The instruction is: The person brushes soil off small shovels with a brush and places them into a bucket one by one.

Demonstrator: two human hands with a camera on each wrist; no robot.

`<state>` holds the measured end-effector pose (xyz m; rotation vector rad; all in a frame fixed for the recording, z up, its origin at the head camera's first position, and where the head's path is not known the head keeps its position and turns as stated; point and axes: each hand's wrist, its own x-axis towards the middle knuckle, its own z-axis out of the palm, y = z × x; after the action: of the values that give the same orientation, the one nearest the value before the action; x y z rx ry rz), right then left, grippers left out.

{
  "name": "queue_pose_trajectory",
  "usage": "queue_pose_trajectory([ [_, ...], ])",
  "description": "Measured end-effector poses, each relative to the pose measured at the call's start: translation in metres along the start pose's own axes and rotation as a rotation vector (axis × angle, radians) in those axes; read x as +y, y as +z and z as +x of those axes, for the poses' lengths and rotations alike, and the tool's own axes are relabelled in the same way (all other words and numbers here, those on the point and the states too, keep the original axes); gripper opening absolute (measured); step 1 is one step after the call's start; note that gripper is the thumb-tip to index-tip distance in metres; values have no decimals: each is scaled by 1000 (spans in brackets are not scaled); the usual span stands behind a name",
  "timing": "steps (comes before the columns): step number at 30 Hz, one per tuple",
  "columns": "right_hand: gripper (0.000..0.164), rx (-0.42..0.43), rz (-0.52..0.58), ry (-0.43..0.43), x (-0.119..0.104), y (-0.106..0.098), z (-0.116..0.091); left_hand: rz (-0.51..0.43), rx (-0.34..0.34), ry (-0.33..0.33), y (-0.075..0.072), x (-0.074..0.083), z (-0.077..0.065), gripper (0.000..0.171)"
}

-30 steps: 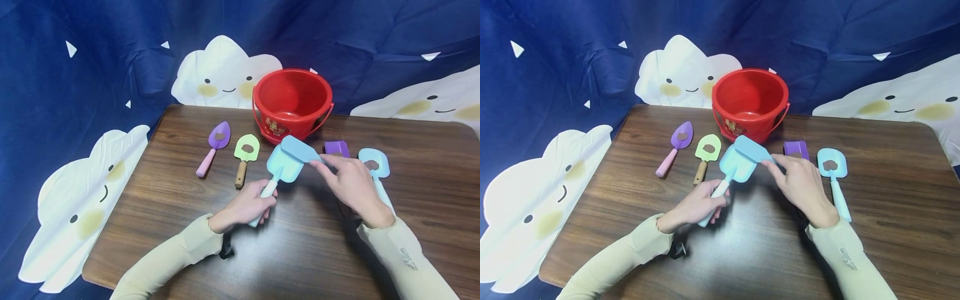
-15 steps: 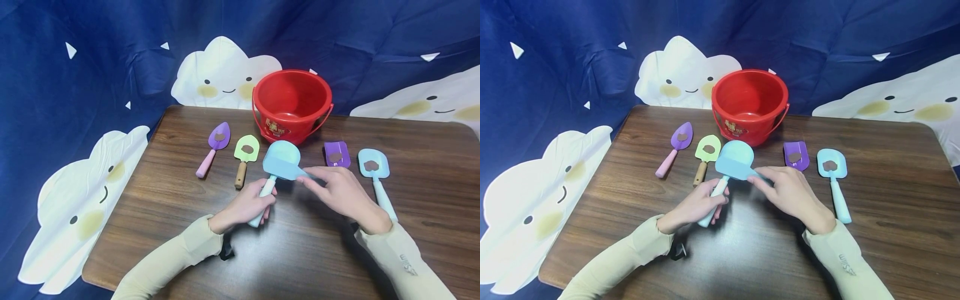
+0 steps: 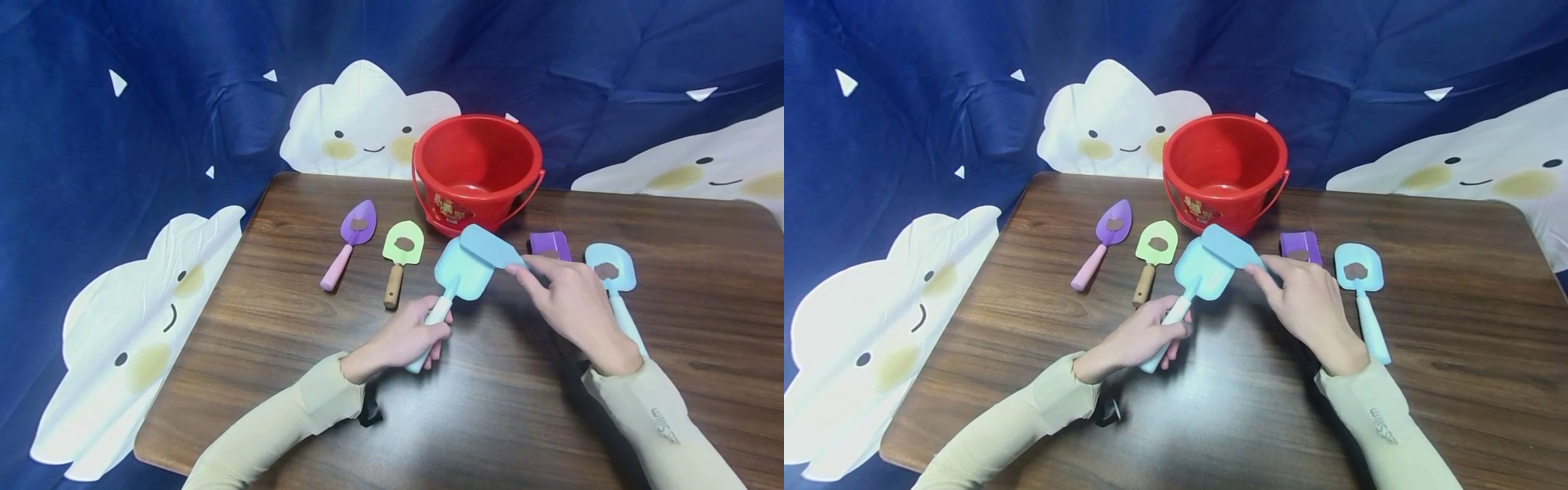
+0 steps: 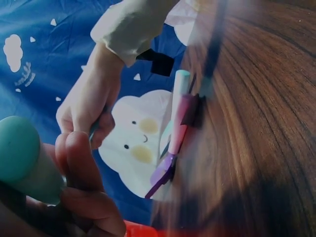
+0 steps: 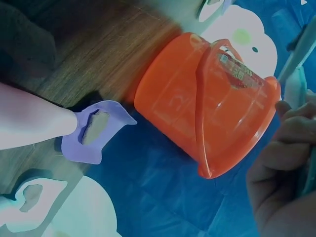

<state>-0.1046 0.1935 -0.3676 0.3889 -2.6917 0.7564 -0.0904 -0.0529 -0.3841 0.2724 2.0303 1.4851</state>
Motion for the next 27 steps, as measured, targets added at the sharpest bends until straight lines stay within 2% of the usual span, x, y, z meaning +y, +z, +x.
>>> queue_pose_trajectory([
  [5, 35, 27, -43, 18, 5, 1, -2, 45, 15, -15, 0, -2, 0, 13],
  [10, 29, 88, -81, 6, 10, -1, -2, 105, 71, -2, -3, -3, 2, 15],
  [16, 33, 94, -75, 41, 11, -7, -2, 210, 126, 28, -5, -7, 3, 11],
  [23, 33, 113, -59, 54, 11, -11, -2, 189, 112, 60, -6, -8, 4, 20],
  [27, 31, 138, -49, 49, 11, -12, -2, 234, 150, 50, -6, -7, 4, 23],
])
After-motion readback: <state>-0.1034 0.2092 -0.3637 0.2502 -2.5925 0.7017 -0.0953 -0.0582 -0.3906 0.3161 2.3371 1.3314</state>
